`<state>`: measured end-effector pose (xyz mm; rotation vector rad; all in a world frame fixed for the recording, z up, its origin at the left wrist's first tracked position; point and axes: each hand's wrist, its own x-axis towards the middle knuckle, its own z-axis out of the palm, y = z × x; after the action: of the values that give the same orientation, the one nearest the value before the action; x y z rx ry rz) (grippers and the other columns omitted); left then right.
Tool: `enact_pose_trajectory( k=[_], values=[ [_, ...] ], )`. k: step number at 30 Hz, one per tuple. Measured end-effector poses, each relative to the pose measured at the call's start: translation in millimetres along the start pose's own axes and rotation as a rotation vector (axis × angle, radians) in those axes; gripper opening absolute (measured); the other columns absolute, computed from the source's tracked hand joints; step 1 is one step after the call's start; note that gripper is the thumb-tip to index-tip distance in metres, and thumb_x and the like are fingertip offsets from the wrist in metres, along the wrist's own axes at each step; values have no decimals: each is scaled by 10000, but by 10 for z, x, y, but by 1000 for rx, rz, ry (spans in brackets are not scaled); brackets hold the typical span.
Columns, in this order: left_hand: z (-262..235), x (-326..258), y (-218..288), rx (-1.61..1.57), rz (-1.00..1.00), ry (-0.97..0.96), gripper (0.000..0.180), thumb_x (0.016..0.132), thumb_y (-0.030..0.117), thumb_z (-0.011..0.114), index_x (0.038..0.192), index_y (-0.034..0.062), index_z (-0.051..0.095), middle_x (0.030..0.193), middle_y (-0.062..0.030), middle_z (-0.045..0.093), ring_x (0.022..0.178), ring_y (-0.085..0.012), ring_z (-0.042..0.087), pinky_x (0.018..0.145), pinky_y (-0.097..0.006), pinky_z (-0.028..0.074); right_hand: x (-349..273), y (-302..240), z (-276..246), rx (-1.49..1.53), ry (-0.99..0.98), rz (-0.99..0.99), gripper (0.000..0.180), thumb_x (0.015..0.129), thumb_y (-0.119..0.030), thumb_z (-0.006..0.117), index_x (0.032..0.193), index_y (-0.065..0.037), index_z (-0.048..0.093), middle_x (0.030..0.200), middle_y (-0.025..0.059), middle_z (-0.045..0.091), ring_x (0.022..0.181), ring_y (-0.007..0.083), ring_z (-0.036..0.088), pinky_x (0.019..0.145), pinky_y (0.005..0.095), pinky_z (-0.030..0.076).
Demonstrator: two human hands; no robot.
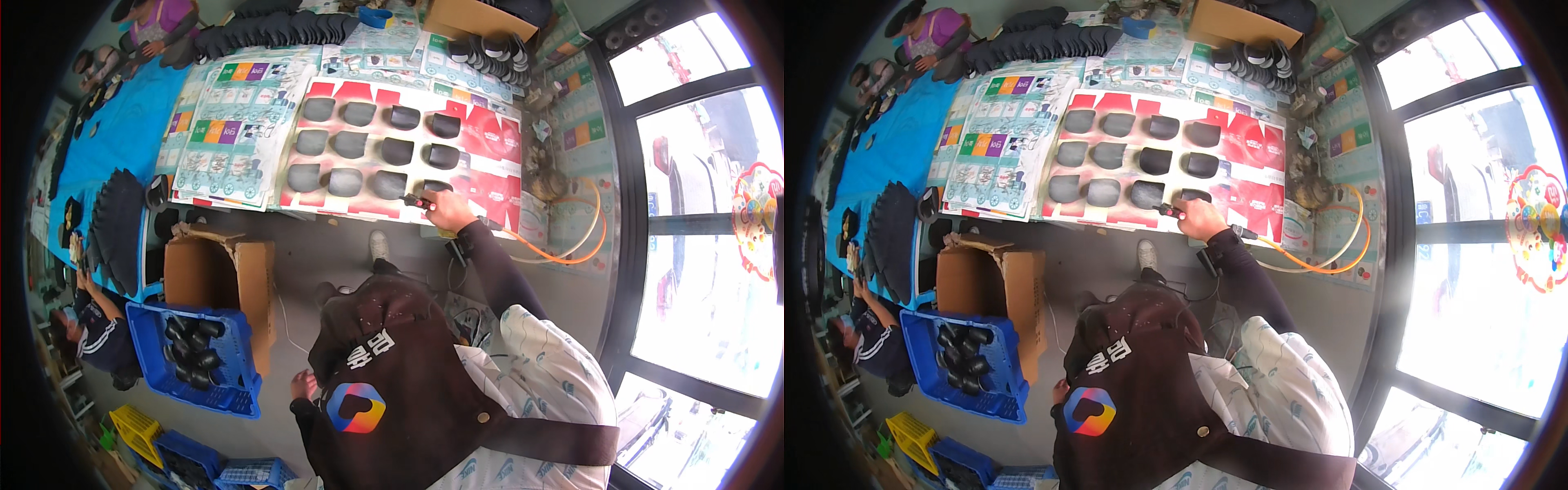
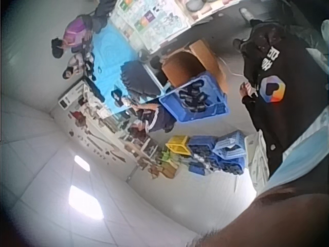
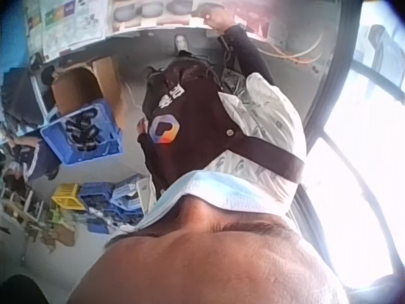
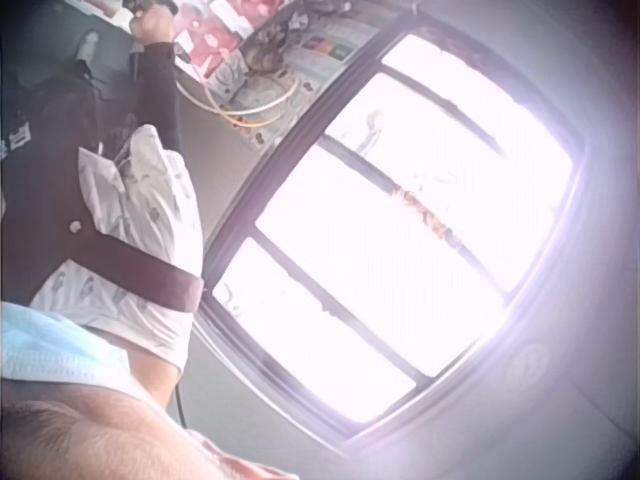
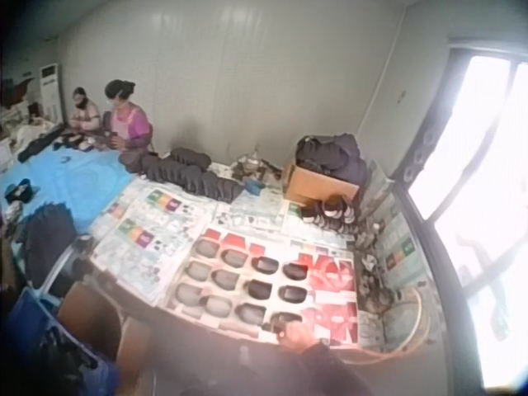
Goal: Cleaning or dusting shoe heel components using a handheld air gun tool.
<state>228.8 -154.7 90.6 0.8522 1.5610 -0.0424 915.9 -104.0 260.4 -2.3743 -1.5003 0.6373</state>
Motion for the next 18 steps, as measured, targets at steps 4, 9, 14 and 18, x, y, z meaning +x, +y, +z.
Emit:
enact_pose_trajectory(
  k=[4,9,14,18],
  values=[
    [20,-72,96,96,-8,-6,423,1037,279,580,1376,29,540,1191,-211,697,1024,-332,693,951,-478,543,199,-17,-61,176,161,-37,148,842,-125,643,967,-70,698,851,248,677,848,468,660,729,537,509],
    [96,-59,262,28,-72,-88,430,1036,272,584,1378,17,537,1205,-222,686,1035,-331,694,919,-440,564,654,-85,-339,246,-21,-83,214,793,-122,587,962,-36,685,853,286,657,857,493,639,761,540,496],
    [106,-61,508,186,96,-41,427,1035,295,580,1354,11,562,1174,-217,698,1017,-318,698,916,-423,566,1072,58,-456,252,-107,15,361,814,-173,553,1100,-74,750,962,283,697,928,456,673,857,499,549],
    [171,13,799,158,191,-71,415,1036,318,573,1330,25,588,1150,-192,712,991,-301,704,900,-410,564,1305,187,-540,359,-153,15,356,747,-145,555,1033,-71,753,926,286,693,909,463,665,859,499,541]
  ],
)
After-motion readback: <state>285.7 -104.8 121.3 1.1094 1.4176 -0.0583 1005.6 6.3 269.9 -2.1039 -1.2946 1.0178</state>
